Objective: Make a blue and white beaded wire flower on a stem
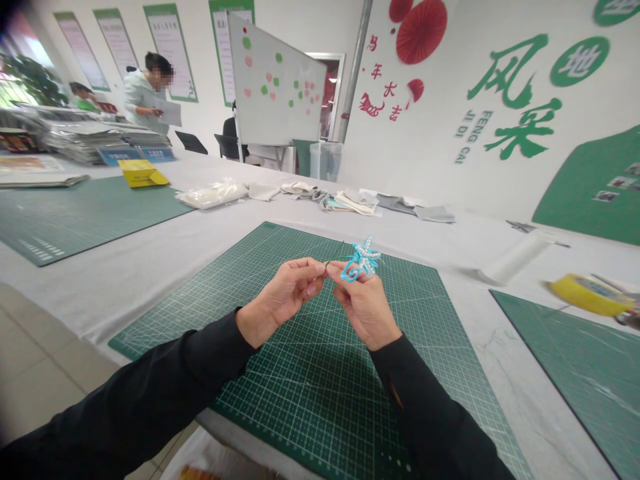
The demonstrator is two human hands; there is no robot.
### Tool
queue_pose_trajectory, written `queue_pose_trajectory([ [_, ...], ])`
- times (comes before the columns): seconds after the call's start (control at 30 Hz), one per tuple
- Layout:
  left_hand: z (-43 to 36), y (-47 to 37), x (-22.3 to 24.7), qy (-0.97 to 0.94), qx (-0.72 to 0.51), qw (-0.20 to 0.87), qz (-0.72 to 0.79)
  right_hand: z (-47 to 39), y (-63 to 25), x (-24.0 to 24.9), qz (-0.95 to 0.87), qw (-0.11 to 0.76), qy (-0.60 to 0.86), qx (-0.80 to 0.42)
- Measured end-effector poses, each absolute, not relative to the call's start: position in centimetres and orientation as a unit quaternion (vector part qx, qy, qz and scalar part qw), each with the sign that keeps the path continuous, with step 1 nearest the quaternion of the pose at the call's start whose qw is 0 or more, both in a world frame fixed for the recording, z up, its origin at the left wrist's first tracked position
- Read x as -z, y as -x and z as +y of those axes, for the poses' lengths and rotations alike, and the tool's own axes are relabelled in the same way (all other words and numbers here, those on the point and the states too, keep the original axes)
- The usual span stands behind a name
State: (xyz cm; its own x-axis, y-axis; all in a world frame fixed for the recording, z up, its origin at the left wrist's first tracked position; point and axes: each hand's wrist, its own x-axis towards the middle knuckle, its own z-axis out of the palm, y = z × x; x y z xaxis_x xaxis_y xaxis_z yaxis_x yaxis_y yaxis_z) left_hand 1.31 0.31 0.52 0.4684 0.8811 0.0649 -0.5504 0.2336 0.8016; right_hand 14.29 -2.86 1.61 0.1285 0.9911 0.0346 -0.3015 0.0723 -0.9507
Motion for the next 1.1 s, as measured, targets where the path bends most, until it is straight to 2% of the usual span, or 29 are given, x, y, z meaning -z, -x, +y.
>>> queue_pose_trajectory([
  [0.67,0.9,-1.0,-0.9,-0.340,-0.516,0.753,0.227,-2.6,-15.1,-1.7,-0.370,0.663,0.405,-0.510],
  [1.1,1.5,-0.9,-0.8,-0.328,-0.565,0.712,0.255,-3.2,-15.7,-2.0,-0.509,0.668,0.396,-0.371],
])
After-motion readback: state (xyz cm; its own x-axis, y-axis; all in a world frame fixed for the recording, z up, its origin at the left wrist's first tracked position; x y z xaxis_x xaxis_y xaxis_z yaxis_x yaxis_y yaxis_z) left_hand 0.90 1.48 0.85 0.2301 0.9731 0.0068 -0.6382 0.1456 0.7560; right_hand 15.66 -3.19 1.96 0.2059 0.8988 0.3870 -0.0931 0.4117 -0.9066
